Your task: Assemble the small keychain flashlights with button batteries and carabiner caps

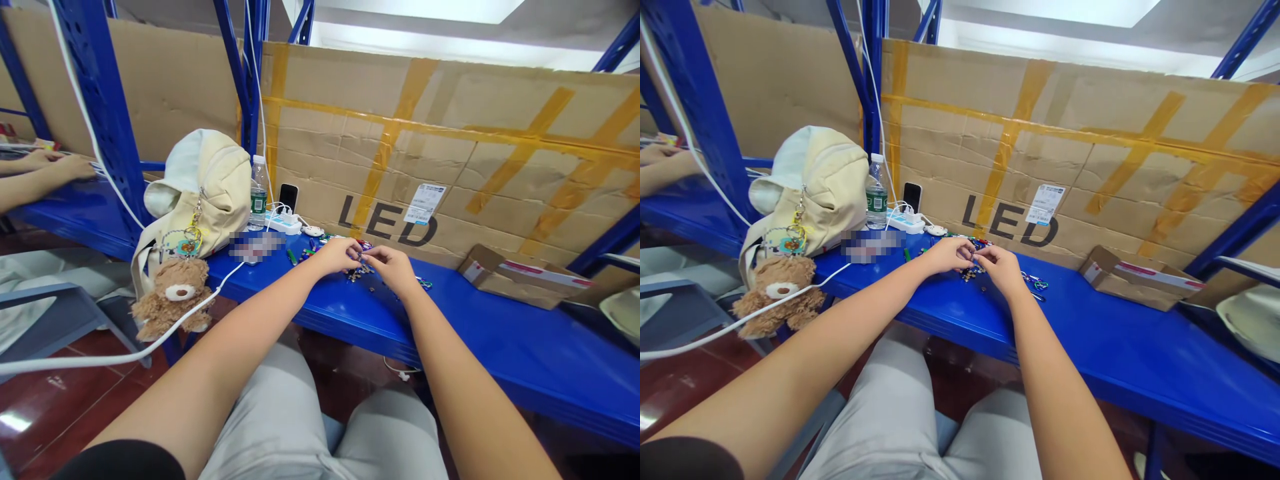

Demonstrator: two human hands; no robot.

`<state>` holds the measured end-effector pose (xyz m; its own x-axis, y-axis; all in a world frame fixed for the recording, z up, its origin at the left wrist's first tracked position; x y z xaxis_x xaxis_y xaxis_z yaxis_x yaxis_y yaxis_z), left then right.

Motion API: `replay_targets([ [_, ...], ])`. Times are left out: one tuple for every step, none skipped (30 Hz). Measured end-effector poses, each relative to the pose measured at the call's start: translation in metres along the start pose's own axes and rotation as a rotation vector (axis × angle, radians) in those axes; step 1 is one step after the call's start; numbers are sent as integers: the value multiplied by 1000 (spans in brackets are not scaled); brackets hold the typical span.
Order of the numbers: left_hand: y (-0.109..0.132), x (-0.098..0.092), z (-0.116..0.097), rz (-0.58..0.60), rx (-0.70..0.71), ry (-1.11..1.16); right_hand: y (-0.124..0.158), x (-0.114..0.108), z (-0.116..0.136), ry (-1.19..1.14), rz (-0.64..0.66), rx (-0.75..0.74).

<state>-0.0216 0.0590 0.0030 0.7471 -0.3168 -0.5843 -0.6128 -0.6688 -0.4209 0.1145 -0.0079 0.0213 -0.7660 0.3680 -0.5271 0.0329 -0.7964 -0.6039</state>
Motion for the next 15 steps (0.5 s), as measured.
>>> replay_targets([
  [0, 0, 0, 0, -15, 10, 0, 0, 1, 16, 11, -20],
  [1, 0, 0, 0, -31, 18, 0, 1, 2, 35, 27, -41],
  [1, -1, -1, -1, -44, 25, 0, 2, 3, 53, 45, -61],
  [2, -1, -2, -2, -52, 30, 0, 3, 3, 71, 62, -78],
  [3, -2, -2, -3, -54, 31, 0, 3, 4, 85, 73, -86],
  [3, -2, -3, -6, -50, 27, 0, 3, 4, 95, 73, -83],
  [4, -3, -4, -11, -40, 13, 0, 2, 4, 98, 62, -70],
  [4, -4, -5, -17, -23, -10, 0, -1, 4, 101, 40, -53],
  [4, -5, -6, -23, 0, -40, 0, -4, 3, 104, 15, -32],
  [5, -6, -8, -32, 26, -75, 1, -7, 3, 110, 2, -9],
  [5, -7, -10, -45, 55, -110, 2, -9, 3, 121, 16, 16],
  [5, -8, -12, -62, 86, -140, 4, -10, 3, 138, 63, 42],
  [6, -10, -14, -81, 113, -164, 8, -11, 3, 159, 133, 69],
  [6, -11, -15, -105, 135, -182, 12, -10, 2, 182, 209, 96],
  [6, -12, -17, -126, 152, -198, 16, -11, 2, 203, 270, 119],
])
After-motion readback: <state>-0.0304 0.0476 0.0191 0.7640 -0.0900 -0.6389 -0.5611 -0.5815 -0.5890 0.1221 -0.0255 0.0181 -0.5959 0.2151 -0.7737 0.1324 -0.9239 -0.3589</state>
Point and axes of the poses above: each hand's wrist, its own y-axis away from the middle knuckle, its own x-axis out of the palm, z = x × y, the point moved 4 cm from there along -y, towards the middle knuckle, and after that the axes turned 5 degrees about -y, right-handed, at the moved point
